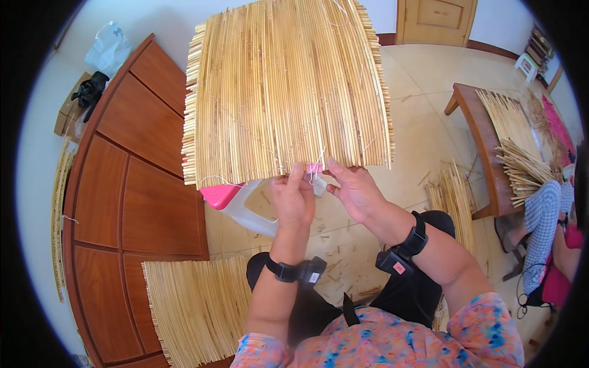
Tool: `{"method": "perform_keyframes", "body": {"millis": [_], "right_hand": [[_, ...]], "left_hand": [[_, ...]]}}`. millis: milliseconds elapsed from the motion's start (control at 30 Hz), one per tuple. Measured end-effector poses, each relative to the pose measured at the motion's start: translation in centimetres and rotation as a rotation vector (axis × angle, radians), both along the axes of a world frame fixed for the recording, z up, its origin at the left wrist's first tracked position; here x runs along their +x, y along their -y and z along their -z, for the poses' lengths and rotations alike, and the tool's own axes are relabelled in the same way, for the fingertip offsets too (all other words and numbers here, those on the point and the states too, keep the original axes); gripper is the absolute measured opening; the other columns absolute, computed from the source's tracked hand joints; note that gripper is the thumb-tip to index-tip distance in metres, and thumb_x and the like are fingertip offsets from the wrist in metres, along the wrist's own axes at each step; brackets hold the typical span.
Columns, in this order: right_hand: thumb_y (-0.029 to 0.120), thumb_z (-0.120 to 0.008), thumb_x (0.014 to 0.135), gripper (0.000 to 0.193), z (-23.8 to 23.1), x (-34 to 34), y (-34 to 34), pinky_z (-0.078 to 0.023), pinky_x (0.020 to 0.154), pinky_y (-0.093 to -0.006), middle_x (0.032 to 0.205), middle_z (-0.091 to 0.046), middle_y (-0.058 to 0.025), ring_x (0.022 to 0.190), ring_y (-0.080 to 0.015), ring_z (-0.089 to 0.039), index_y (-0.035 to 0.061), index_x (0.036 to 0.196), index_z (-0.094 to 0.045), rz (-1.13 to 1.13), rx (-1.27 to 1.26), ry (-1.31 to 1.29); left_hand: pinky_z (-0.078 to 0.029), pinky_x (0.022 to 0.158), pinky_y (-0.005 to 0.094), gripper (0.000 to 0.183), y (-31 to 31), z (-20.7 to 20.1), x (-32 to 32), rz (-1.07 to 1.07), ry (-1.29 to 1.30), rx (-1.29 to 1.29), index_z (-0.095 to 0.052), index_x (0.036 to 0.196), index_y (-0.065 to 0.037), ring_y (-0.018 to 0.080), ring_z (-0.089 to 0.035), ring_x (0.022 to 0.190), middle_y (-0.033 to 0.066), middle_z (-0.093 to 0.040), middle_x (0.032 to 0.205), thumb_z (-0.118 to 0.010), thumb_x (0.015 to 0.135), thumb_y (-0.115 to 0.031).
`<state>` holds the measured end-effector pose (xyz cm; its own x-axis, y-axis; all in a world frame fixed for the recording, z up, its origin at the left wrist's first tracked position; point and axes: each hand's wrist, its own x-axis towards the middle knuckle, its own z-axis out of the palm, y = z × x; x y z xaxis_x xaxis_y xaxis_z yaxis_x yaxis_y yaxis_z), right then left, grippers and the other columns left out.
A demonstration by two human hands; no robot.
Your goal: The person sits on the floor and weaves a bamboo mat by hand, threading a thin string through the bamboo strips to secure them. They adjust the mat's position and continue weaving, occasionally lifting the mat to inspect the work.
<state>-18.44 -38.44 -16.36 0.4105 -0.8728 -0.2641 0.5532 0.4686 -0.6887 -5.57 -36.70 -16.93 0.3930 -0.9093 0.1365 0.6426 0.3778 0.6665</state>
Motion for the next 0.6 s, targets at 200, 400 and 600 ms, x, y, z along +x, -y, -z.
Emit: {"method": "perform_keyframes", "body": {"millis": [200,400,600], "right_hand": [[0.024,-0.078,0.083,0.04,0.4,0.9,-0.6,-0.036,0.094,-0.0363,0.117,-0.063,0.001,0.111,-0.0126,-0.052,0.0131,0.118,-0.062,0.075,0.023,0.077],[0.022,-0.077,0.084,0.038,0.9,0.4,0.9,-0.036,0.095,-0.0371,0.117,-0.062,0.0033,0.111,-0.0119,-0.051,0.0149,0.117,-0.061,0.024,0.074,0.129],[0.021,-0.075,0.085,0.037,1.7,0.3,1.6,-0.036,0.096,-0.0383,0.117,-0.062,0.0024,0.112,-0.0129,-0.051,0.0134,0.119,-0.06,-0.049,0.126,0.12]], "left_hand": [[-0.052,0.087,0.0344,0.026,-0.8,0.6,0.6,0.056,0.009,-0.021,-0.056,0.119,-0.003,0.0178,-0.063,0.1,0.0077,-0.065,0.11,-0.061,0.094,-0.007],[-0.052,0.085,0.0335,0.022,-1.0,-0.9,1.1,0.049,-0.014,0.12,-0.06,0.113,-0.003,0.0153,-0.064,0.091,0.0074,-0.064,0.107,-0.065,0.093,-0.011],[-0.057,0.076,0.029,0.021,-0.4,-1.3,0.5,-0.093,0.13,0.164,-0.059,0.113,-0.002,0.0138,-0.066,0.086,0.0067,-0.066,0.105,-0.061,0.093,-0.007]]}}
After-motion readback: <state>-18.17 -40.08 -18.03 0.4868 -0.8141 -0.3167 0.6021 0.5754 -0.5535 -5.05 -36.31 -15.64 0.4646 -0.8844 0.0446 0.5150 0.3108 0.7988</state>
